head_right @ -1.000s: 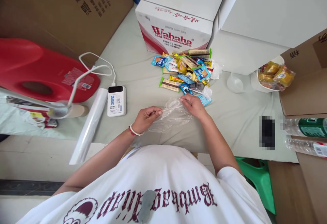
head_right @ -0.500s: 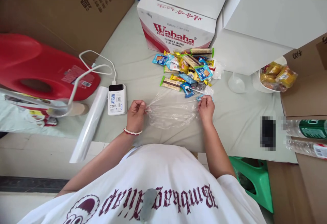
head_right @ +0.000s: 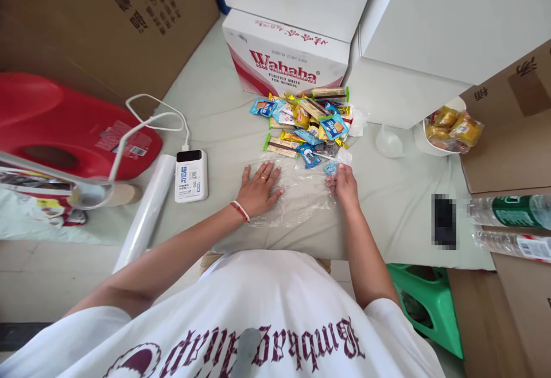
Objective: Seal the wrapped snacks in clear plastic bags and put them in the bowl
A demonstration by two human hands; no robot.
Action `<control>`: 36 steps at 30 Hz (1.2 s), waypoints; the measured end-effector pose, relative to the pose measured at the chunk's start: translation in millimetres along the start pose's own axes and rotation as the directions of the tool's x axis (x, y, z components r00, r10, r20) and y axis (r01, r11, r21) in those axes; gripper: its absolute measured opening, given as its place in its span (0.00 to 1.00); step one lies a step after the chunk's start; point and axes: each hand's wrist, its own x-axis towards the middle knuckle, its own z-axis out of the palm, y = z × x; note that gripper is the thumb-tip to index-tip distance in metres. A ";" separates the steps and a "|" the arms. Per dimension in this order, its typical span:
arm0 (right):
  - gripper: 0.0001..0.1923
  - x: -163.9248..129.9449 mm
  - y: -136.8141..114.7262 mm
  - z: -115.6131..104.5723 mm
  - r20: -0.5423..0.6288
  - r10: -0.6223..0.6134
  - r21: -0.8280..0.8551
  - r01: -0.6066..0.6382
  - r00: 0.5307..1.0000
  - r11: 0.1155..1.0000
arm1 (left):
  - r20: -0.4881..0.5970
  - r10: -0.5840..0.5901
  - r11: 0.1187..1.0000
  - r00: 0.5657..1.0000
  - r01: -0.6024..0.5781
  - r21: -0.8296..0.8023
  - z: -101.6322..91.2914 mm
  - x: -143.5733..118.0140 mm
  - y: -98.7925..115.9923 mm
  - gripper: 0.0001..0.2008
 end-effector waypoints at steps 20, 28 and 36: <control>0.22 -99.1 35.1 -44.4 0.470 0.075 -0.223 0.036 0.879 0.974 | 0.034 -0.069 0.997 0.997 0.068 0.024 -11.1 -24.7 -26.7 0.33; 0.23 15.0 -50.8 -74.0 0.222 -0.426 -0.673 0.454 0.877 0.584 | 0.022 -0.020 0.996 1.000 0.018 0.088 -5.0 -51.6 -32.0 0.31; 0.24 107.5 -85.4 -10.9 0.378 -0.558 -0.727 0.610 0.738 0.315 | -0.004 0.023 0.995 1.000 -0.022 0.095 4.3 -79.7 -23.2 0.30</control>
